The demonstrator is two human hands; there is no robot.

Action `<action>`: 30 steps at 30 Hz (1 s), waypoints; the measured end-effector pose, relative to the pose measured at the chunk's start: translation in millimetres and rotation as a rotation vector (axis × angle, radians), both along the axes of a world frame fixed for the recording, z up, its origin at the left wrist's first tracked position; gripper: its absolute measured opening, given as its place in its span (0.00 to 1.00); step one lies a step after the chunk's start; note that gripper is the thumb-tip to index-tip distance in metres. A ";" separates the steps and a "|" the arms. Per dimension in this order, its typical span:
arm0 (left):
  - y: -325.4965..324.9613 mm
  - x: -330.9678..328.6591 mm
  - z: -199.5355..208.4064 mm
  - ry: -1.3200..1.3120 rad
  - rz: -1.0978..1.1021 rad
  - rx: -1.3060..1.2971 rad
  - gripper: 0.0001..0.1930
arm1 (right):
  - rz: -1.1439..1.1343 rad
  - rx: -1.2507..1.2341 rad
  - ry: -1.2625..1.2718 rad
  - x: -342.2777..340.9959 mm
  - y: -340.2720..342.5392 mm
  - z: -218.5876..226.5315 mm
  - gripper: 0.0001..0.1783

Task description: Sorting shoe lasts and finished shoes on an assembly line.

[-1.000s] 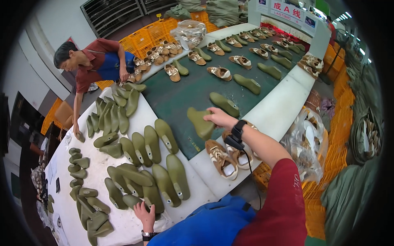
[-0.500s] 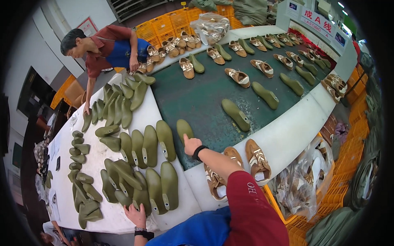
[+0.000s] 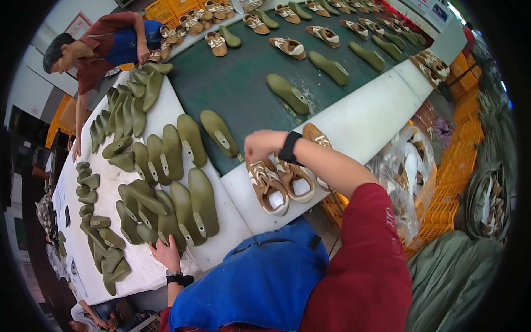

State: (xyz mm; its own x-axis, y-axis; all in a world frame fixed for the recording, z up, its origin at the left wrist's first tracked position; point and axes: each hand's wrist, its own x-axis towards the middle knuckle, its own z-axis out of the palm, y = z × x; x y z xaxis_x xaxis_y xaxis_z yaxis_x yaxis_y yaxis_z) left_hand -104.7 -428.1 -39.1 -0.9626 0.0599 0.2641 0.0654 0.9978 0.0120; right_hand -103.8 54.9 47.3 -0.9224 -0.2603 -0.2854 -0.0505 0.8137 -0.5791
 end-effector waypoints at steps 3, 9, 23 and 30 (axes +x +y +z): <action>1.5 1.8 2.2 0.000 -0.027 0.015 0.24 | 0.071 0.058 -0.123 86.1 -25.1 -21.2 0.14; -5.2 7.5 -2.7 0.019 -0.018 0.045 0.24 | -0.203 0.124 0.106 180.1 -90.2 -55.6 0.13; 0.8 -2.6 1.0 0.023 -0.022 0.109 0.21 | -0.394 0.254 0.114 -60.2 132.8 78.1 0.21; 12.8 2.2 29.3 -0.101 0.001 -0.032 0.25 | -0.693 0.312 0.220 -188.6 149.7 -58.3 0.13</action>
State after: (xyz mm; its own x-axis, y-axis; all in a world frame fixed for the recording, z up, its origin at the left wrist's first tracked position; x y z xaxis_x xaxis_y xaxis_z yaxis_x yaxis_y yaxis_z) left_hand -102.5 -415.3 -9.8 -0.9843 0.0659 0.1639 0.0645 0.9978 -0.0136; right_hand -292.4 204.6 -11.0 -0.8890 0.4560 -0.0424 0.4401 0.8251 -0.3542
